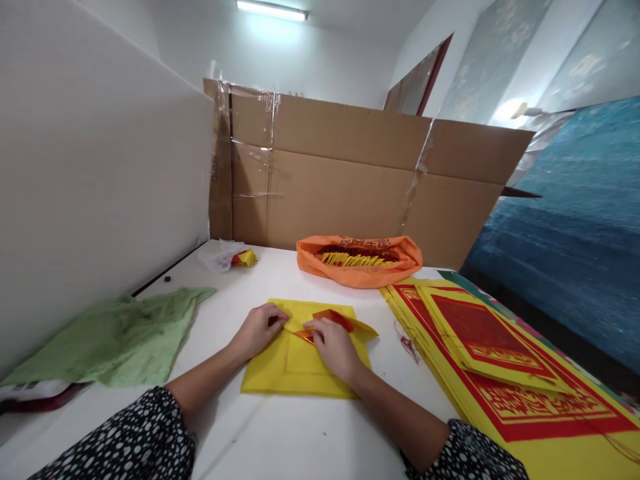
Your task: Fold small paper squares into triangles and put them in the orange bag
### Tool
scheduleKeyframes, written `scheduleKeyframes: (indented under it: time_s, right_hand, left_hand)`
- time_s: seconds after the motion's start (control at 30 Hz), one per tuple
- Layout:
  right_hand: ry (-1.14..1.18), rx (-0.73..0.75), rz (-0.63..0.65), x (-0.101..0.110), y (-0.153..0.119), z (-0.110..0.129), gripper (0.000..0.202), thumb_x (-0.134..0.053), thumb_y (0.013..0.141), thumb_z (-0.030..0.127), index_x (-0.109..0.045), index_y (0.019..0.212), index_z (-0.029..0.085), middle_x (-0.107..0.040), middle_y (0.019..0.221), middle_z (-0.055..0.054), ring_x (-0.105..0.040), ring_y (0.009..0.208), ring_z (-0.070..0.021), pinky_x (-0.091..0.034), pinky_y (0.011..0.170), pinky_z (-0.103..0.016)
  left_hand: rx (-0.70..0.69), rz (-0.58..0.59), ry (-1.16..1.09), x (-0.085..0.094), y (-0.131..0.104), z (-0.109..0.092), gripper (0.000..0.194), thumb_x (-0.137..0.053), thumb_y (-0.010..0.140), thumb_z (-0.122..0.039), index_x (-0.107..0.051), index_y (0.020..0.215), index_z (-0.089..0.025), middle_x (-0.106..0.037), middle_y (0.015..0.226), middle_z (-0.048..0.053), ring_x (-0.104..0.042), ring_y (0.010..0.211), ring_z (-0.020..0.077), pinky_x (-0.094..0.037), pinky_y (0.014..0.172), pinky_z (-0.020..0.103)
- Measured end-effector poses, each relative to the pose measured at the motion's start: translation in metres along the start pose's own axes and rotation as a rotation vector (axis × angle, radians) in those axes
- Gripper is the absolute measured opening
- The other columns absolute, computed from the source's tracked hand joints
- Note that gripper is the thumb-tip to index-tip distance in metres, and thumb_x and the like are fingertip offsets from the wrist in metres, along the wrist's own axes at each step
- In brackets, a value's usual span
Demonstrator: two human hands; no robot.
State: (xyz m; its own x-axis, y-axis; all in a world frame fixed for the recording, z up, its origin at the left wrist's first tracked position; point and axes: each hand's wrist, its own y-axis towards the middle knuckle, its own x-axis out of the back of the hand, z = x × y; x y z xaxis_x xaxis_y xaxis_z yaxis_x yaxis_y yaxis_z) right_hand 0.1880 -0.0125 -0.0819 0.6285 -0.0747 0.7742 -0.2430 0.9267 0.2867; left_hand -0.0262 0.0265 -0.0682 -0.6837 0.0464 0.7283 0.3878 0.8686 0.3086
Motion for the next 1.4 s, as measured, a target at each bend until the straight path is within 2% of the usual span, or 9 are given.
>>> scheduleKeyframes:
  time_s: [0.17,0.53,0.73,0.87,0.93,1.03,1.2,1.3,1.4]
  right_hand:
    - [-0.073,-0.030,0.036,0.002,-0.001,0.003,0.034,-0.046,0.089,0.012,-0.070,0.109,0.025,-0.070,0.101,-0.005,-0.065,0.094,-0.0197,-0.048,0.083,-0.028]
    - [-0.163,-0.054,0.066,0.002,0.000,0.003,0.038,-0.041,0.091,0.013,-0.068,0.115,0.026,-0.069,0.103,-0.005,-0.064,0.094,-0.0191,-0.045,0.084,-0.026]
    - [-0.249,-0.074,0.104,0.000,0.000,0.005,0.039,-0.043,0.090,0.013,-0.067,0.116,0.027,-0.068,0.103,-0.005,-0.064,0.092,-0.0198,-0.045,0.080,-0.026]
    - [-0.263,-0.068,0.124,-0.003,0.001,0.004,0.039,-0.044,0.090,0.012,-0.065,0.119,0.027,-0.068,0.105,-0.007,-0.064,0.096,-0.0196,-0.045,0.083,-0.026]
    - [-0.254,-0.058,0.116,-0.003,0.001,0.003,0.038,-0.044,0.090,0.012,-0.066,0.118,0.026,-0.068,0.106,-0.008,-0.064,0.097,-0.0202,-0.045,0.084,-0.027]
    - [-0.261,-0.037,0.107,-0.001,0.000,0.003,0.038,-0.043,0.091,0.012,-0.066,0.118,0.026,-0.069,0.106,-0.009,-0.066,0.095,-0.0222,-0.046,0.081,-0.029]
    - [-0.256,-0.064,0.119,0.009,-0.005,-0.001,0.033,-0.045,0.095,0.025,-0.065,0.122,0.027,-0.071,0.101,-0.008,-0.067,0.090,-0.0232,-0.048,0.073,-0.029]
    - [-0.228,-0.014,0.123,0.015,-0.016,-0.007,0.037,-0.043,0.097,0.028,-0.058,0.131,0.030,-0.069,0.099,-0.006,-0.065,0.086,-0.0200,-0.048,0.072,-0.027]
    - [-0.313,0.074,0.175,0.021,-0.035,-0.014,0.041,-0.039,0.097,0.022,-0.055,0.134,0.030,-0.065,0.089,-0.006,-0.062,0.075,-0.0176,-0.046,0.065,-0.025]
  left_hand:
    - [0.023,-0.034,0.081,-0.003,-0.001,-0.004,0.021,-0.052,0.087,-0.020,-0.073,0.088,-0.019,-0.065,0.082,0.005,-0.060,0.080,0.0208,-0.045,0.074,0.031]
    - [-0.005,-0.024,0.111,-0.009,0.001,0.005,0.023,-0.047,0.090,-0.015,-0.069,0.086,-0.017,-0.063,0.082,0.006,-0.059,0.081,0.0209,-0.044,0.075,0.031]
    - [-0.116,-0.014,0.363,-0.009,-0.003,-0.004,0.021,-0.046,0.094,-0.017,-0.066,0.088,-0.017,-0.058,0.085,0.007,-0.054,0.083,0.0226,-0.043,0.075,0.034]
    - [-0.326,0.172,0.505,-0.004,-0.014,-0.025,0.020,-0.043,0.095,-0.014,-0.062,0.091,-0.017,-0.060,0.097,0.009,-0.054,0.093,0.0233,-0.044,0.082,0.034]
    - [-0.357,0.259,0.538,-0.006,-0.021,-0.031,0.023,-0.041,0.094,-0.010,-0.062,0.099,-0.016,-0.062,0.099,0.010,-0.056,0.095,0.0233,-0.045,0.084,0.033]
    - [-0.302,0.224,0.576,-0.019,-0.032,-0.029,0.034,-0.037,0.093,-0.009,-0.058,0.119,-0.013,-0.061,0.116,0.015,-0.056,0.111,0.0268,-0.043,0.094,0.038]
    - [-0.178,0.166,0.637,-0.036,-0.046,-0.029,0.042,-0.046,0.093,-0.031,-0.053,0.133,-0.020,-0.051,0.136,0.017,-0.047,0.123,0.0376,-0.037,0.099,0.053]
    - [-0.176,0.186,0.657,-0.034,-0.050,-0.040,0.049,-0.049,0.092,-0.044,-0.049,0.138,-0.029,-0.048,0.139,0.016,-0.044,0.124,0.0413,-0.035,0.097,0.057]
    - [-0.178,0.223,0.658,-0.030,-0.049,-0.051,0.053,-0.050,0.091,-0.051,-0.045,0.141,-0.035,-0.048,0.138,0.016,-0.044,0.121,0.0433,-0.036,0.093,0.059]
